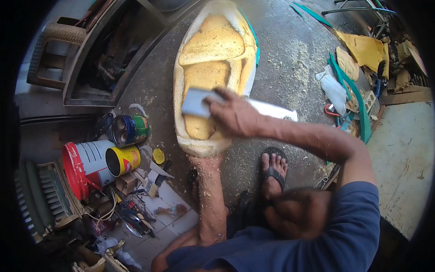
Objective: The person shapes a foam motorcycle seat by using a large blade to shave off thin layers of foam and using a smaller knife to trim edges and cut away pieces of green fabric.
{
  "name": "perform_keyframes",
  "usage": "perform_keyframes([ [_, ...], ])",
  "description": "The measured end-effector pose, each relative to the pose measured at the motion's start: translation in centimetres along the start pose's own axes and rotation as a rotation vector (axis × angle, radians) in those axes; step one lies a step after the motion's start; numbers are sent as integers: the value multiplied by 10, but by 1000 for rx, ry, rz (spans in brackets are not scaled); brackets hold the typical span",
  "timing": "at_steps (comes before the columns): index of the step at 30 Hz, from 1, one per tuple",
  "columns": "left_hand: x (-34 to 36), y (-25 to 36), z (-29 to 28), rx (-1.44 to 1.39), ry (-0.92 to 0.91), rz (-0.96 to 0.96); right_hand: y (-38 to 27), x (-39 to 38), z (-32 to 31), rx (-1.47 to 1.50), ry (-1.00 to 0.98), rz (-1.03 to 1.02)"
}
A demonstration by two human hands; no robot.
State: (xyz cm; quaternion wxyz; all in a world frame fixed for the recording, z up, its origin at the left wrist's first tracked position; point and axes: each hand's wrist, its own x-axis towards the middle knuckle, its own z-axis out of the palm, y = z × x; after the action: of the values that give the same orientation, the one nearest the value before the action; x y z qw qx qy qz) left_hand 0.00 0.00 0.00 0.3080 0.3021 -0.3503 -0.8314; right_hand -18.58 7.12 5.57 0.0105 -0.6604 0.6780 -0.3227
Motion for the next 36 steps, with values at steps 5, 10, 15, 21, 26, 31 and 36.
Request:
perform_keyframes([
  [5, 15, -32, -25, 1440, -7, 594, 14, -10, 18, -151, -22, -45],
  [10, -2, -45, -22, 573, -23, 106, 40, 5, -15, -98, -46, 144],
  [15, 8, -7, 17, 1247, -58, 303, -13, 7, 7, -1, -35, -40],
  [21, -10, -10, 23, 1076, -32, 261, 61, 11, -23, -195, -35, 91],
  [26, 2, -6, 31, 364, 138, 245, -53, 0, -1, 114, -124, -221],
  [31, -14, -2, 42, -96, 40, -3, 106, 12, -29, -190, 122, 331],
  [36, -10, 22, 45, 933, -44, 502, -42, 1, -46, 165, 28, 53],
])
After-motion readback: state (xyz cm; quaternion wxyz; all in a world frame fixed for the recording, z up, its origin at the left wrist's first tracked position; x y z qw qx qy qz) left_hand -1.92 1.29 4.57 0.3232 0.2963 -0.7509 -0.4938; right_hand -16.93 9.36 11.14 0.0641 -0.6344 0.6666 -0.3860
